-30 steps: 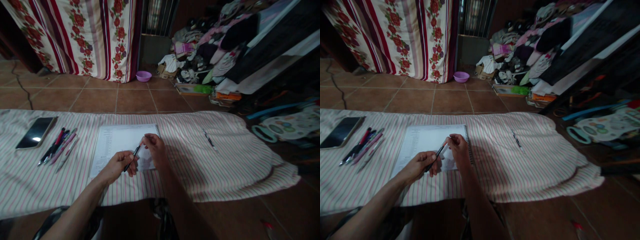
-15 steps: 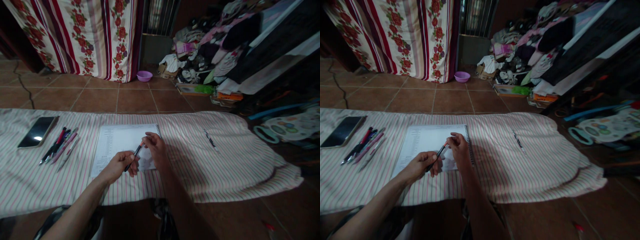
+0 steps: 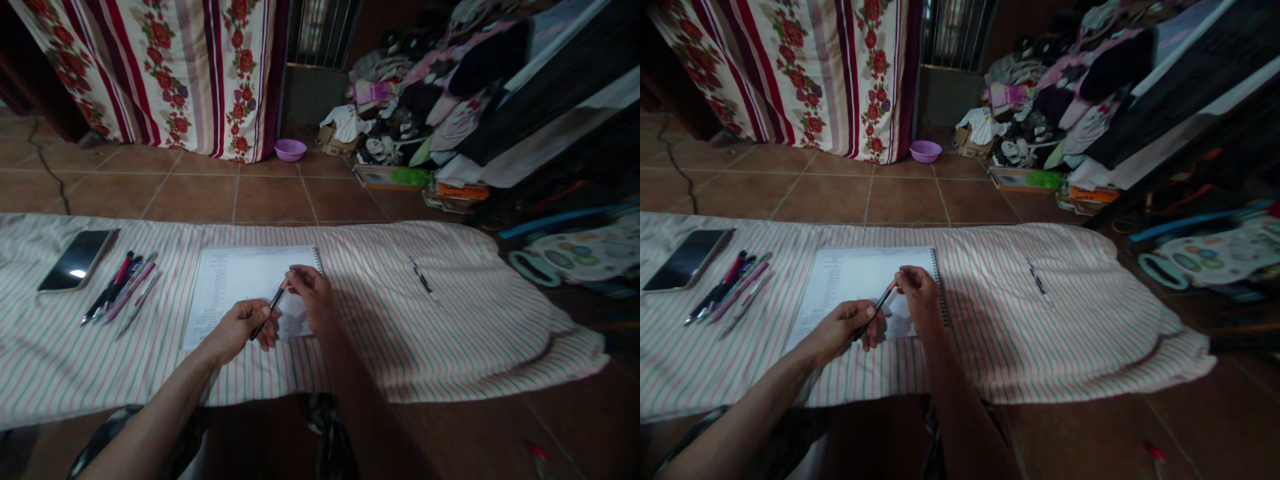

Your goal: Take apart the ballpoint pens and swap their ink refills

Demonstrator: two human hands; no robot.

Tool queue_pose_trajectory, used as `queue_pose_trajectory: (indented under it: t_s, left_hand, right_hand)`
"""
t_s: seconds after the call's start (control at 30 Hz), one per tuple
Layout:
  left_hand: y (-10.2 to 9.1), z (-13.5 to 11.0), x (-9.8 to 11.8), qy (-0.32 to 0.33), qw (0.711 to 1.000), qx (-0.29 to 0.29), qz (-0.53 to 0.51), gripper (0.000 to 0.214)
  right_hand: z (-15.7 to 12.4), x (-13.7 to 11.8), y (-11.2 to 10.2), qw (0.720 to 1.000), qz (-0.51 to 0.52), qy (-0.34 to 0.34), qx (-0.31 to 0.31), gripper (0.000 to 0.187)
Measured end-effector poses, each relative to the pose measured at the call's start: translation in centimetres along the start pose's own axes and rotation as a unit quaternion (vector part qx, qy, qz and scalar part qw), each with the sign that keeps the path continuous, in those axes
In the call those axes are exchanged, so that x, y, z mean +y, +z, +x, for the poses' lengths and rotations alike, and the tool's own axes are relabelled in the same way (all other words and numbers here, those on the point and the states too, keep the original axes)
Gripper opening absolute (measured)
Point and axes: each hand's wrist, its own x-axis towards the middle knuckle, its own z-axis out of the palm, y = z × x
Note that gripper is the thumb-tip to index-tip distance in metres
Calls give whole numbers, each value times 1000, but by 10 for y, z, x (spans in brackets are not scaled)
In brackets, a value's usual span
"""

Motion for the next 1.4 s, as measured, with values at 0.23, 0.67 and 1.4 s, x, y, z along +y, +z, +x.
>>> queue_pose_trajectory:
  t_s: [0.23, 0.67, 1.4]
  left_hand:
    - [-3, 1, -2, -11, 1000, -5, -22, 33]
    - [-3, 1, -4, -7, 1000, -9, -7, 34]
    - [-2, 1, 0, 16, 995, 44, -87, 32]
  right_hand:
    - [1, 2, -1, 999, 41, 2, 18, 28]
    - [3, 3, -4, 995, 91, -6, 47, 28]
    - [-9, -2, 1, 957, -198, -203, -59, 22]
